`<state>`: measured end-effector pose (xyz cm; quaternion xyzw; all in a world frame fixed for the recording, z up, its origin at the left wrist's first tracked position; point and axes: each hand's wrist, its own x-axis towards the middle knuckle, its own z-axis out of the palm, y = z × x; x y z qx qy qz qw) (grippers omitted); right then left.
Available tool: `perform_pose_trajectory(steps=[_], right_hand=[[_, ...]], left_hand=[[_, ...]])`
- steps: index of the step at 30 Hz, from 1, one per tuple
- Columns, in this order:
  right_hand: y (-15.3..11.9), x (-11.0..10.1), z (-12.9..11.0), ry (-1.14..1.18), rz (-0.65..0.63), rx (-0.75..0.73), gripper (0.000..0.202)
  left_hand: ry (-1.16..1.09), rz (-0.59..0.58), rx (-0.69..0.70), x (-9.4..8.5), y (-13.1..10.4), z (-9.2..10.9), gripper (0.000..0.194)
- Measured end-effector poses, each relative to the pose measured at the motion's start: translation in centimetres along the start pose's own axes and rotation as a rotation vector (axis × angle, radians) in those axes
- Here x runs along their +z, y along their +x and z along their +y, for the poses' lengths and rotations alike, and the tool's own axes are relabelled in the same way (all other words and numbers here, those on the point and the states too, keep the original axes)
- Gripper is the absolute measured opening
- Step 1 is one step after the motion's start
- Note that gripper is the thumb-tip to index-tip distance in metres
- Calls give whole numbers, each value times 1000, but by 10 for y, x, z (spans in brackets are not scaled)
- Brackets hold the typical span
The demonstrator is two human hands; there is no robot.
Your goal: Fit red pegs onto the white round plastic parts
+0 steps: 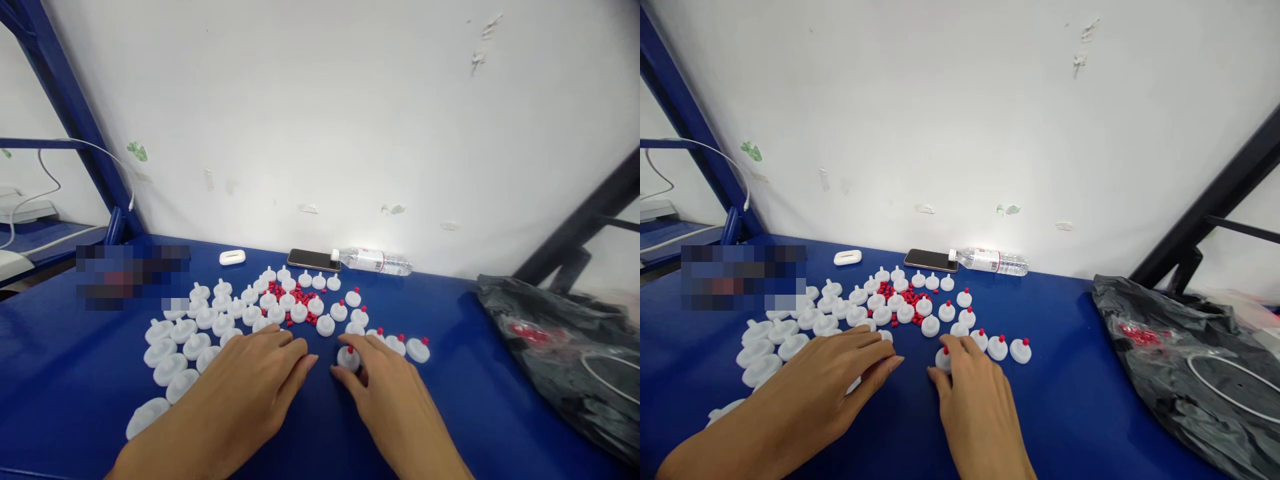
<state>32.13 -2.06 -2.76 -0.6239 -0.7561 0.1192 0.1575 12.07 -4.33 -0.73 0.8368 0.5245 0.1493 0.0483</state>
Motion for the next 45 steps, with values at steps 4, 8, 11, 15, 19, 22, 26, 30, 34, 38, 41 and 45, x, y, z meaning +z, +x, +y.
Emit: perform_pose_trajectory(steps=[4,8,11,15,19,22,26,30,34,38,41,45], right_hand=[[-1,-1,7,-187,191,54,43],[-4,0,3,-172,321,-54,29],[-5,6,-1,-89,275,-184,32],[-3,11,-7,-197,88,-273,54],[-1,7,-14,-306,-108,-282,59],[0,5,-15,-356,-165,-272,60],[-2,8,-10,-373,-142,-315,64],[-7,8,-7,-316,-116,-354,65],[-14,6,-10,-252,-112,-366,51],[-18,3,-12,-249,-106,-474,46],[-15,2,-15,-303,-97,-481,62],[-9,4,-18,-313,-38,-460,44]], left_hand=[[-9,38,0,-2,1,0,35],[-10,9,-44,-6,3,2,36],[13,-18,-77,-11,4,1,37],[76,9,-100,-14,6,-1,35],[155,92,-3,-9,10,-6,35],[207,159,137,1,11,-9,32],[280,147,183,10,8,-9,33],[280,60,164,11,6,-7,38],[251,45,111,12,7,-7,39],[225,29,60,12,10,-10,33],[228,18,45,13,13,-12,31],[227,27,-3,15,14,-17,33]])
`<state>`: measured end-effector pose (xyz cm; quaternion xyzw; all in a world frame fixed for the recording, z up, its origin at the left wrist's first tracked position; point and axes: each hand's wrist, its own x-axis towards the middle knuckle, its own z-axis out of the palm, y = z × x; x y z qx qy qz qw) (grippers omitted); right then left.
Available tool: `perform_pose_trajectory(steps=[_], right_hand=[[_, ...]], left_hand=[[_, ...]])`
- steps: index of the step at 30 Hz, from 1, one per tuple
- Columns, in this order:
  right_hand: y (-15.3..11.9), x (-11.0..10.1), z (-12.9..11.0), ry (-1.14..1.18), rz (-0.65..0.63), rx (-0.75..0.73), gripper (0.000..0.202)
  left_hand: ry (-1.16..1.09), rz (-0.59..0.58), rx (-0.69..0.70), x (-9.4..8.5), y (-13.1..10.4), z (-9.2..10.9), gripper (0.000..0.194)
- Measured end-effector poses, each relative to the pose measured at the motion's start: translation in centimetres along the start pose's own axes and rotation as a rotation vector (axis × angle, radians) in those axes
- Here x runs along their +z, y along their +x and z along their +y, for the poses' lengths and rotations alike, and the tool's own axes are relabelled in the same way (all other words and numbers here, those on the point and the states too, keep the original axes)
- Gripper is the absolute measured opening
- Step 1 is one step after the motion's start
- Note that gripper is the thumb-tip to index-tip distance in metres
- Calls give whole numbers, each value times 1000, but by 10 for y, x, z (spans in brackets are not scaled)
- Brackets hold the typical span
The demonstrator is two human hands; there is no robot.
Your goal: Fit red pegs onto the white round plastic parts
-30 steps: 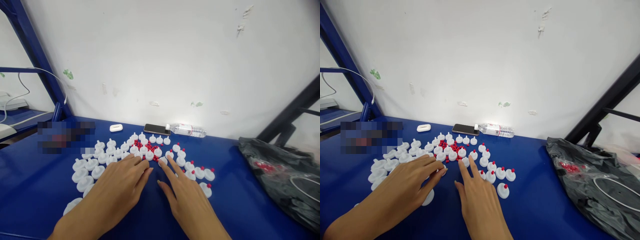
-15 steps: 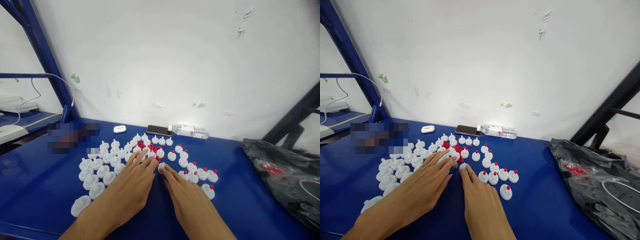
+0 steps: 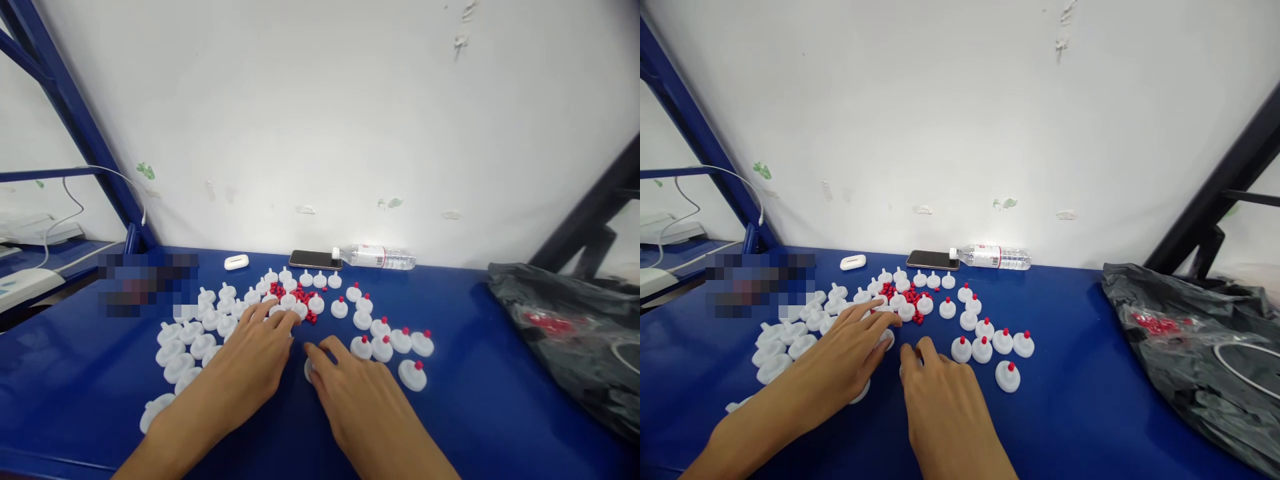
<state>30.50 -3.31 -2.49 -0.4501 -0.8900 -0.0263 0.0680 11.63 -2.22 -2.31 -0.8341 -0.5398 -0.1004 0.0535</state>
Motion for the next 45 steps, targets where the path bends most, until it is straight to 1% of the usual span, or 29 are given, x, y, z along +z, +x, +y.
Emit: perform_pose_trajectory(steps=[1,3,7,10,13,16,19,21,24,26,29,32,34,36,38,41,43,45], right_hand=[[1,0,0,13,8,0,35],[1,-2,1,63,1,-5,26],[-1,-4,1,164,-9,-8,19],[-1,-2,-1,135,0,-20,17],[-2,-2,-2,126,28,-51,26],[-5,-5,3,153,73,-13,38],[-6,-7,8,166,80,46,35],[-6,-7,9,174,68,58,33],[-5,-7,7,180,37,58,29],[-5,-7,5,190,27,59,31],[-5,-7,4,234,39,62,43],[-6,-6,4,325,70,98,55],[-7,-5,5,382,106,131,59],[-7,-3,4,420,152,159,59],[-7,-1,4,452,209,183,55],[-5,1,4,468,297,188,51],[-4,2,4,449,338,160,51],[-4,2,5,437,373,119,54]], left_hand=[[8,-3,-3,1,0,0,33],[32,-2,5,2,-1,-1,36],[92,-7,36,1,0,2,45],[118,-13,55,0,1,4,40],[113,4,80,1,4,3,31],[75,30,93,3,5,0,30],[59,64,111,5,5,-2,26],[70,83,137,7,4,-3,25],[106,98,164,9,3,-4,29],[129,90,172,11,2,-3,30],[158,106,194,9,1,-2,31],[164,140,190,5,1,-1,41],[119,142,181,1,1,1,46],[42,152,182,-3,0,3,41],[-70,207,180,-7,0,7,30],[-308,315,167,-14,-1,14,17],[-408,365,174,-17,-1,17,16],[-433,388,196,-19,-2,18,17]])
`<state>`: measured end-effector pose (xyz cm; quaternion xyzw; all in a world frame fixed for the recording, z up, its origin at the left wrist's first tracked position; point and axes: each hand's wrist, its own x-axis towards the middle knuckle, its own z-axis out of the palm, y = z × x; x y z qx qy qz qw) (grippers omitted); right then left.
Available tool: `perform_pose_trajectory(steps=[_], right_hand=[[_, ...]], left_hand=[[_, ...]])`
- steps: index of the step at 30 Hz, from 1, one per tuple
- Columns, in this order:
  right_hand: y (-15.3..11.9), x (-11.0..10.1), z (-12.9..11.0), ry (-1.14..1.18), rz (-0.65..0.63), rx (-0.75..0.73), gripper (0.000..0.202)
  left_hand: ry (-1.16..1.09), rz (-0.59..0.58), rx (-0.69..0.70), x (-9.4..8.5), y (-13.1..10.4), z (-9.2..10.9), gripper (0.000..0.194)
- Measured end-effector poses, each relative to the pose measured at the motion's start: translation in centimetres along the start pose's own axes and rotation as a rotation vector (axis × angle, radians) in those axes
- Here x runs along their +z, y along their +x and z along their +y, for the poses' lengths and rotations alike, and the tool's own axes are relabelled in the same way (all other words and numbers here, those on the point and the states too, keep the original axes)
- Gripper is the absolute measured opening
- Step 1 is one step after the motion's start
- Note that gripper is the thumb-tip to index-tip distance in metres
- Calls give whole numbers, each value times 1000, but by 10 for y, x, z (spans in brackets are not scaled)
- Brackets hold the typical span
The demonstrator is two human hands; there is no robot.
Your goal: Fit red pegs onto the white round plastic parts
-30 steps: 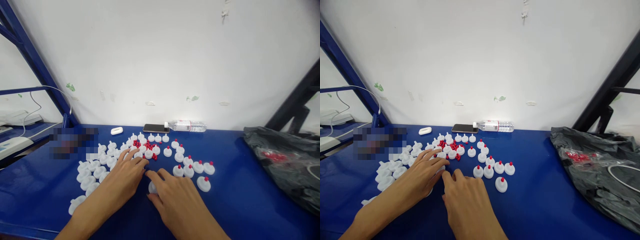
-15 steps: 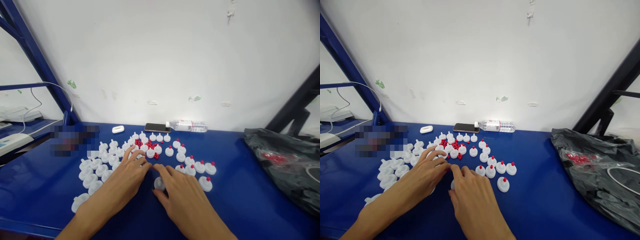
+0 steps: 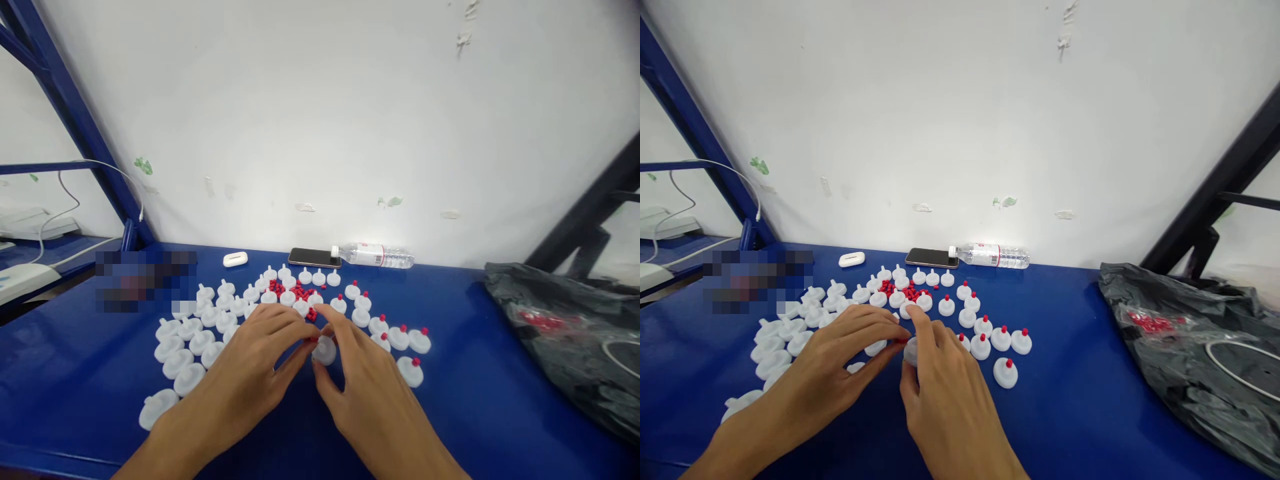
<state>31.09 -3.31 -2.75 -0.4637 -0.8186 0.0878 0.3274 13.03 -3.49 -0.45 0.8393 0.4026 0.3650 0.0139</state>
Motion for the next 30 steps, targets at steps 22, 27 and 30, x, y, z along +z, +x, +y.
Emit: perform_pose_trajectory(steps=[22,27,30], right_hand=[[7,-7,1,20,200,-217,36],[5,-12,0,214,159,-194,36],[4,-16,1,258,195,-208,40]], left_hand=[[-83,9,-258,-3,1,-3,4],[-199,-53,-358,-8,4,1,8],[-212,-85,-368,-8,4,2,8]])
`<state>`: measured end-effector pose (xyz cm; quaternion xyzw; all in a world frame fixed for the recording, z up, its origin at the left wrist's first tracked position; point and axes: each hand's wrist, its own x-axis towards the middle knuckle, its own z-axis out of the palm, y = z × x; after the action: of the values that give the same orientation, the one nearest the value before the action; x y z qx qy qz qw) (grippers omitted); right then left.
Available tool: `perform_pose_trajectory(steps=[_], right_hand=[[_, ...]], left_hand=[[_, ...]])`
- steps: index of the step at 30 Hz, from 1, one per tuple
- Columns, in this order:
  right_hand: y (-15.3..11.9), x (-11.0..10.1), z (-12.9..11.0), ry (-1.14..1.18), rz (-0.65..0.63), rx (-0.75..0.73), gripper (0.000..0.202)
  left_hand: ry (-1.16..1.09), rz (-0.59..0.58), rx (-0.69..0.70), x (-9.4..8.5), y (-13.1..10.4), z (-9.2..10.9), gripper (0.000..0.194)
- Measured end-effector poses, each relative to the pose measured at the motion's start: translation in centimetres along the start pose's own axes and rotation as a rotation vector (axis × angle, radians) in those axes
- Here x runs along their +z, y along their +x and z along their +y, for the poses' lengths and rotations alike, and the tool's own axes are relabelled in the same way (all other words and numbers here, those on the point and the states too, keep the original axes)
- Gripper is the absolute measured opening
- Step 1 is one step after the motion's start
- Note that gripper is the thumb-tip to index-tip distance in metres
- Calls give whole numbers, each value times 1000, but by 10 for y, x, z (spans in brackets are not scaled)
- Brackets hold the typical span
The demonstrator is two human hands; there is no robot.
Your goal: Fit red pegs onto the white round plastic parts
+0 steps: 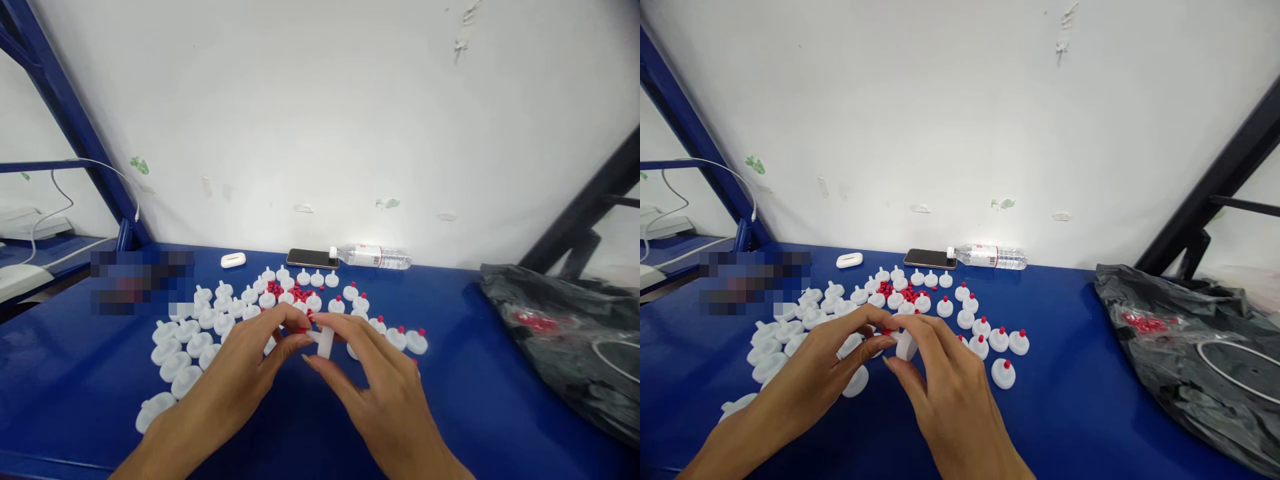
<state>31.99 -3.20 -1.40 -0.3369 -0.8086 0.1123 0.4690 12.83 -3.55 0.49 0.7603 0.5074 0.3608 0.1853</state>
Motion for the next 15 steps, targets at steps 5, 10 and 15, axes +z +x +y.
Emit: perform_pose_trajectory(steps=[5,10,15], right_hand=[[0,-1,2,-9,101,-59,40],[2,-3,0,109,90,-94,36],[5,-7,-3,111,66,-187,33]], left_hand=[[55,-28,110,-1,-2,-5,13],[80,-57,238,-6,-8,-8,17],[103,-28,286,-11,-13,-5,20]])
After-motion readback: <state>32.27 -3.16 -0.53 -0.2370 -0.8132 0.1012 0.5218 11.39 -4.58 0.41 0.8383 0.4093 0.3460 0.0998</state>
